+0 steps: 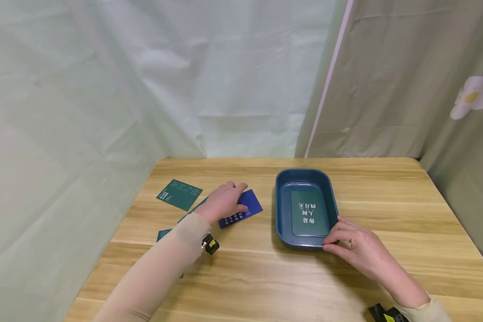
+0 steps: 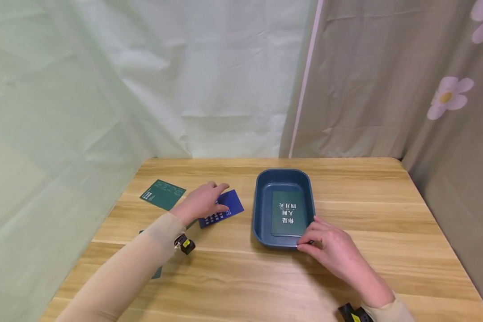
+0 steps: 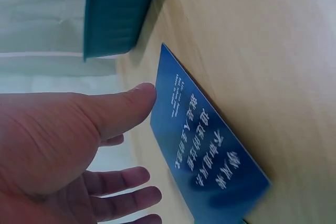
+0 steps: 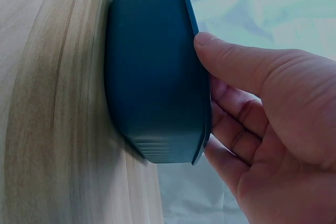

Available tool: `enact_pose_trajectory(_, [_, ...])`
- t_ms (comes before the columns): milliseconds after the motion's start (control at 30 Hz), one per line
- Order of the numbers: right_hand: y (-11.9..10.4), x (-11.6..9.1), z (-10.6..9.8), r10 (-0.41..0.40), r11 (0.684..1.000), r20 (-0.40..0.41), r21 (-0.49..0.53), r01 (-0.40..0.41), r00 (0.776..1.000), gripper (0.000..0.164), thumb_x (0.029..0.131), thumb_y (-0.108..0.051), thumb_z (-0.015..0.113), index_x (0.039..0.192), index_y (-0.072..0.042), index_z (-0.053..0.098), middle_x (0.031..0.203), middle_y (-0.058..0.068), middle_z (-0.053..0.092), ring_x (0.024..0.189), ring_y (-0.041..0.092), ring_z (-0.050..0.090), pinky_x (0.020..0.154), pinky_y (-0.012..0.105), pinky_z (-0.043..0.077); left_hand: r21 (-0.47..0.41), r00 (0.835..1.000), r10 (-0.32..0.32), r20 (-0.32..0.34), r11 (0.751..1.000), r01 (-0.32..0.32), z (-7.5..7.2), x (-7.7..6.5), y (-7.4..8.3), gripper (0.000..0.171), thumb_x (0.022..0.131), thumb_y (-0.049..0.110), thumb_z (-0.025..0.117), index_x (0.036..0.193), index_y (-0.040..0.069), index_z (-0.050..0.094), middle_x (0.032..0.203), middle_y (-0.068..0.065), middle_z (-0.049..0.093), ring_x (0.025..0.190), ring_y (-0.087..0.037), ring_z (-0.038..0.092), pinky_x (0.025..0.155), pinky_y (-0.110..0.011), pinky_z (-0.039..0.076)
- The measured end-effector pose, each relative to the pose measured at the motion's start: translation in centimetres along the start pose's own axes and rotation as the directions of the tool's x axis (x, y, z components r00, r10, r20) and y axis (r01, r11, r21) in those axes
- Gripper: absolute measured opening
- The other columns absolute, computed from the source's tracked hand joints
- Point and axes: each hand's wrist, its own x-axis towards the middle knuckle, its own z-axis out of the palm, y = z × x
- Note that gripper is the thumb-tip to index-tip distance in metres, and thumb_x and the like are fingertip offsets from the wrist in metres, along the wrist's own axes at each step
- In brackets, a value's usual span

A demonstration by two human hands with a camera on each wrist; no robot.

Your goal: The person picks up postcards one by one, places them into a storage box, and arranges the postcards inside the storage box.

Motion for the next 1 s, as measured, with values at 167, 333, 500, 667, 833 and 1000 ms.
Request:
enact_pose_trajectory(167, [0.0,0.0,0.0,-0.005,1.000,0.000,0.024,0.005,1.000,0.039,0.076,-0.007,0.101,0.087,-0.038,0.082,0.092,-0.031,0.066,0.126,0.044,0.071,0.115,0.009,0.033,0.005,0.998,0.002,0.069,1.000,-0.002,-0.3,1.6,0.9,0.078,0.102,0.039,0.083,0.167,0.012,0.047,0.147,-0.024,0.061,0.131,-0.040,0.064,0.107,-0.055,0.056])
enact_pose_trajectory(333, [-0.2,0.0,0.1,0.000,1.000,0.006,0.022,0.000,1.000,0.039,0.076,-0.007,0.101,0.087,-0.039,0.082,0.093,-0.031,0.066,0.127,0.044,0.071,0.114,0.021,0.046,0.022,0.996,-0.004,0.092,1.000,0.002,-0.7,2.1,1.7,0.076,0.099,0.032,0.088,0.161,0.010,0.052,0.141,-0.022,0.064,0.125,-0.037,0.066,0.104,-0.052,0.058])
enact_pose_trajectory(500, [-0.2,0.1,-0.1,0.012,1.000,0.016,0.009,-0.013,1.000,0.038,0.076,-0.008,0.101,0.086,-0.039,0.081,0.092,-0.031,0.066,0.127,0.044,0.071,0.101,0.060,0.056,0.048,0.996,0.013,0.092,0.999,-0.017,-1.1,2.5,2.1,0.067,0.095,0.027,0.092,0.150,0.010,0.059,0.132,-0.018,0.067,0.119,-0.034,0.068,0.099,-0.048,0.060])
enact_pose_trajectory(667, [-0.3,0.1,-0.2,0.014,1.000,0.017,0.007,-0.014,1.000,0.038,0.077,-0.008,0.101,0.087,-0.039,0.081,0.092,-0.031,0.066,0.128,0.044,0.070,0.101,0.060,0.057,0.061,0.995,0.022,0.101,0.998,-0.028,-1.0,3.2,2.4,0.060,0.092,0.023,0.094,0.141,0.012,0.062,0.125,-0.015,0.070,0.115,-0.031,0.068,0.095,-0.046,0.061])
enact_pose_trajectory(833, [-0.2,0.0,-0.1,0.012,1.000,0.016,-0.006,-0.012,1.000,0.038,0.077,-0.010,0.101,0.088,-0.040,0.081,0.093,-0.032,0.066,0.128,0.041,0.071,0.105,0.046,0.057,0.083,0.994,0.016,0.110,0.996,-0.025,-1.0,3.6,2.5,0.061,0.090,0.024,0.096,0.139,0.012,0.062,0.123,-0.015,0.071,0.114,-0.032,0.069,0.094,-0.047,0.061])
enact_pose_trajectory(1000, [-0.2,0.0,-0.1,0.009,1.000,0.013,-0.006,-0.009,1.000,0.038,0.077,-0.009,0.101,0.087,-0.040,0.081,0.093,-0.032,0.066,0.128,0.042,0.070,0.100,0.057,0.057,0.045,0.992,-0.004,0.127,0.999,-0.001,-1.3,3.7,2.6,0.062,0.089,0.023,0.097,0.140,0.013,0.063,0.126,-0.017,0.066,0.113,-0.033,0.068,0.094,-0.046,0.061])
